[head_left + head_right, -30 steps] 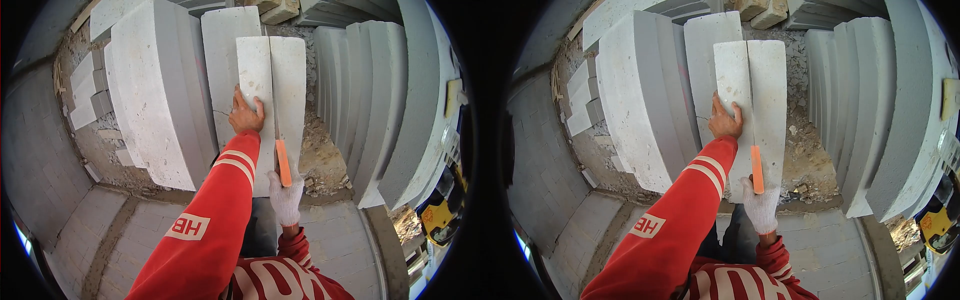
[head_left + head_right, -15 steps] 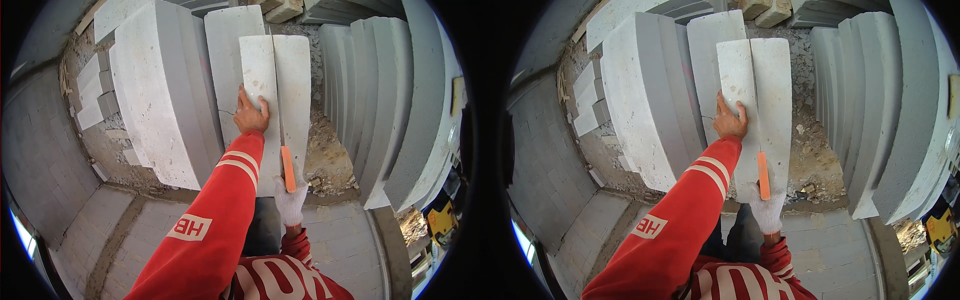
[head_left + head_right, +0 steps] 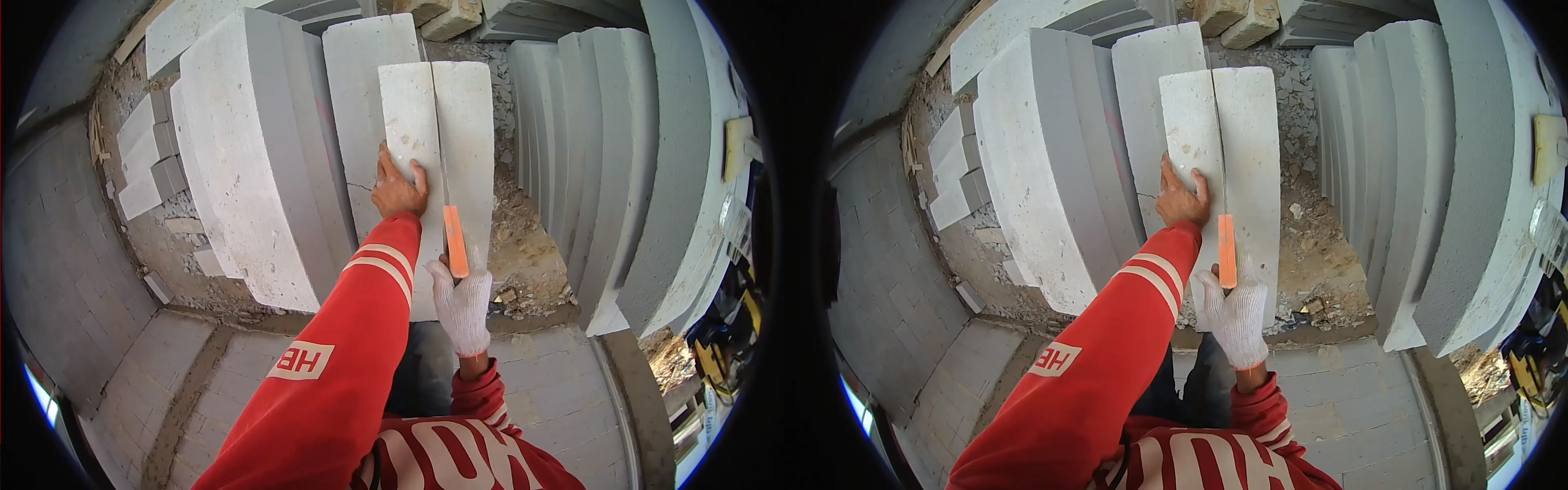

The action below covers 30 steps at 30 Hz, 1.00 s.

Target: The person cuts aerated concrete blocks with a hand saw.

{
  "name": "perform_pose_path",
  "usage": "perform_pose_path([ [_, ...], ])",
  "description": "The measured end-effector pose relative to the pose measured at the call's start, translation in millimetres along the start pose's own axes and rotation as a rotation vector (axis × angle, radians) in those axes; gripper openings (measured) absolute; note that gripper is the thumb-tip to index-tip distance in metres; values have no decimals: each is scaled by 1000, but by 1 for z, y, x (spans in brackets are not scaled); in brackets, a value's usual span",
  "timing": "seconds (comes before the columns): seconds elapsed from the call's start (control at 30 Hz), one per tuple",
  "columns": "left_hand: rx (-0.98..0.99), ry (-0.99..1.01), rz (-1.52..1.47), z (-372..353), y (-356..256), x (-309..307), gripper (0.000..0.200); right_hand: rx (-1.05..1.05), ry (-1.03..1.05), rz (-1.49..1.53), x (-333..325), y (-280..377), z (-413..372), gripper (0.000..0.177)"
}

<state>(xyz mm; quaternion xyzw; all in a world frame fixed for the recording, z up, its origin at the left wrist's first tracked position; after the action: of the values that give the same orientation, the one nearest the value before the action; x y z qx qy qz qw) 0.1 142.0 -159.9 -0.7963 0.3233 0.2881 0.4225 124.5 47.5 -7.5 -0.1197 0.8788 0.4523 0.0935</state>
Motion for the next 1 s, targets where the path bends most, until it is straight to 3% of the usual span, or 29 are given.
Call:
perform_pose_path([
  [0.1, 38, -39, -23, 0, 0, 0, 67, -9, -2, 41, 6, 13, 46, 40],
  [0.2, -33, 26, -14, -3, -3, -4, 66, 213, 112, 60, -3, -22, 2, 39],
  [0.23, 3, 3, -29, 14, -13, -4, 66, 111, 50, 17, -6, -20, -26, 34],
  [0.27, 27, -12, -36, 13, -12, -4, 67, -15, -71, 73, -8, -8, -48, 51],
  [0.37, -46, 21, 7, 0, -2, -2, 68, 187, 40, 27, -15, -16, -78, 63],
  [0.4, -47, 38, -16, 2, -4, -2, 68, 136, -5, 23, -14, -16, -55, 45],
  [0.5, -40, 48, -16, -6, 4, 1, 68, 70, 24, 45, -2, 4, 28, 35],
  [0.6, -14, 20, -16, 8, -3, -3, 68, -2, -17, 45, -1, 28, 41, 27],
  [0.73, 8, 7, -42, 3, -11, -4, 67, 152, 43, 65, -8, -6, -27, 25],
  [0.8, -43, 38, -52, -8, 0, -5, 67, 75, -131, 94, -8, -1, -74, 26],
  [0.9, -16, 22, 6, -1, -2, -1, 67, 148, -26, 63, -10, -6, -37, 31],
  [1.0, 6, 6, 9, 4, -3, -1, 67, 80, -67, 97, 4, 13, 19, 33],
])
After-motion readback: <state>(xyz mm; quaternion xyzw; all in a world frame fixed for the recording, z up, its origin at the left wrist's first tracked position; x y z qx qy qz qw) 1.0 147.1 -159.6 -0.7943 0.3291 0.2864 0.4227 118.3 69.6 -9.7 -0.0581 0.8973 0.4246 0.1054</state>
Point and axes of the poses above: each hand's wrist, its own z-axis towards the middle knuckle, its own x-axis out of the palm, y = z × x, the point moved 5 cm from there along z, towards the middle knuckle, and after that the axes turned 12 degrees about y, right-handed, at the moved point
